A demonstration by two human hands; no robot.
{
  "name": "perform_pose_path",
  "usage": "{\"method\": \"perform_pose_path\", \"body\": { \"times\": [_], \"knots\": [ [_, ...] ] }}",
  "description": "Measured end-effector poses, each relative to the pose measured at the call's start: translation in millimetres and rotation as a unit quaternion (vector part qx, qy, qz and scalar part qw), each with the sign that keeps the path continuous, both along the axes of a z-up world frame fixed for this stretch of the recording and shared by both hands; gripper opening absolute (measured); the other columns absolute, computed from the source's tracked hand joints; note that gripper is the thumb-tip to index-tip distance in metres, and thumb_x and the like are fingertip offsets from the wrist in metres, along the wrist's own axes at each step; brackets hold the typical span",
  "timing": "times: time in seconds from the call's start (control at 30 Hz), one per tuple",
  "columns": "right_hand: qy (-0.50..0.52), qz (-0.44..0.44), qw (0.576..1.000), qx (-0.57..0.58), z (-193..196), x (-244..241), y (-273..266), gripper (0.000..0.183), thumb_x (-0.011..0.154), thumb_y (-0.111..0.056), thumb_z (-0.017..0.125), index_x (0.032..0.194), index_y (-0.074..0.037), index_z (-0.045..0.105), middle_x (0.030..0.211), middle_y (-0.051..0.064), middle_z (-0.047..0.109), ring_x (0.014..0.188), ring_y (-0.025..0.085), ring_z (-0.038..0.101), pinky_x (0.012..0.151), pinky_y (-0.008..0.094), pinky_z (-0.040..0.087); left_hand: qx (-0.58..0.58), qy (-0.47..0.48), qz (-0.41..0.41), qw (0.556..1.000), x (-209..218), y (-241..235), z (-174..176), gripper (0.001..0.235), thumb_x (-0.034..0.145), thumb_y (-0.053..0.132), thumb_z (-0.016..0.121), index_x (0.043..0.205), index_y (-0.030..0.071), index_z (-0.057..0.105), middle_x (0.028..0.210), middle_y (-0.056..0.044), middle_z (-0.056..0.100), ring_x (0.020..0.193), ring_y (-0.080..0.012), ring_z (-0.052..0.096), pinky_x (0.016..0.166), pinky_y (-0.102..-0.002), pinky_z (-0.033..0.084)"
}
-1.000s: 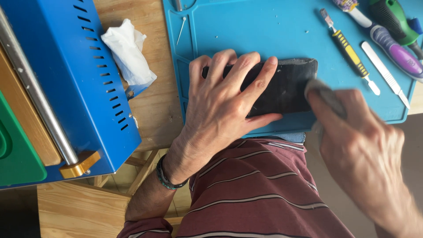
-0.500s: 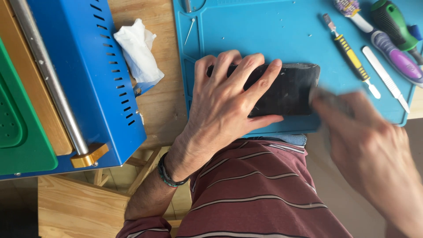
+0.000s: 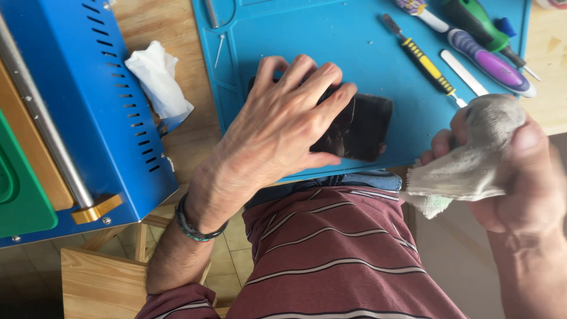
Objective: The person sprays a cloth with liquid from a bottle and wipes the screen of a smartphone placed on a blue mat. The person repeatedly wipes the screen surface with the damp cloth, then briefly lifts the phone to inspect it.
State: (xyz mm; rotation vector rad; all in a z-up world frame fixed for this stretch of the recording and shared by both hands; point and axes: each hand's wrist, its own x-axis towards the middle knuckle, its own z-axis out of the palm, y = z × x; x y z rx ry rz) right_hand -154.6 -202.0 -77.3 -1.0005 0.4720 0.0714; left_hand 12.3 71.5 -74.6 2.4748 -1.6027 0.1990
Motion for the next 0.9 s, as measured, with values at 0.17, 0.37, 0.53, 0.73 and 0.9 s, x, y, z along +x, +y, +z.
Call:
{"method": "perform_pose_path", "body": {
  "times": [0.17, 0.37, 0.53, 0.73, 0.9],
  "knots": [
    [-0.040, -0.004, 0.964, -0.263, -3.4, -4.7, 3.4, 0.029, 0.106, -0.031, 0.070, 0.098, -0.015, 0.048, 0.095, 0.016, 0.061, 0.060, 0.020, 0.064, 0.051, 0.029, 0.051, -0.003, 0.065, -0.030, 0.997, -3.3, 6.0, 2.4, 0.097, 0.063, 0.069, 0.099, 0.138, 0.017, 0.065, 0.128, -0.004, 0.055, 0.117, -0.0258, 0.053, 0.104, -0.049, 0.040],
    [-0.232, 0.140, 0.701, -0.660, -10.6, -8.7, 3.4, 0.012, 0.109, 0.014, 0.086, 0.119, 0.017, 0.078, 0.129, 0.039, 0.068, 0.108, 0.048, 0.074, 0.093, 0.051, 0.058, 0.015, 0.148, -0.008, 0.989, -21.4, 18.8, 13.3, 0.120, 0.064, 0.064, 0.103, 0.159, 0.015, 0.047, 0.154, -0.012, 0.051, 0.155, -0.0363, 0.036, 0.122, -0.083, 0.015],
    [-0.342, 0.148, 0.541, -0.754, -11.4, 10.8, 31.2, 0.014, 0.114, -0.009, 0.077, 0.113, 0.003, 0.084, 0.121, 0.028, 0.079, 0.097, 0.040, 0.065, 0.086, 0.046, 0.054, -0.011, 0.105, 0.128, 0.986, -69.3, 8.9, 2.8, 0.137, 0.062, 0.096, 0.107, 0.158, 0.015, 0.052, 0.157, -0.011, 0.055, 0.152, -0.0371, 0.045, 0.125, -0.074, 0.034],
    [-0.266, 0.218, 0.463, -0.817, -13.7, -6.4, 31.2, 0.024, 0.114, 0.011, 0.079, 0.125, -0.011, 0.085, 0.139, 0.017, 0.075, 0.110, 0.037, 0.062, 0.095, 0.045, 0.051, -0.123, -0.009, 0.116, 0.986, -109.0, -6.8, -48.2, 0.029, 0.118, 0.035, 0.076, 0.143, 0.022, 0.070, 0.148, -0.005, 0.060, 0.143, -0.0335, 0.053, 0.112, -0.080, 0.046],
    [-0.240, 0.231, 0.440, -0.834, -9.5, -0.4, 35.9, 0.026, 0.115, 0.014, 0.086, 0.122, -0.010, 0.093, 0.140, 0.008, 0.078, 0.104, 0.033, 0.055, 0.077, 0.042, 0.058, -0.246, -0.110, 0.146, 0.952, -96.0, -15.2, -58.4, 0.015, 0.107, 0.028, 0.070, 0.108, 0.023, 0.083, 0.128, 0.003, 0.072, 0.126, -0.0255, 0.065, 0.106, -0.048, 0.060]
  ]
}}
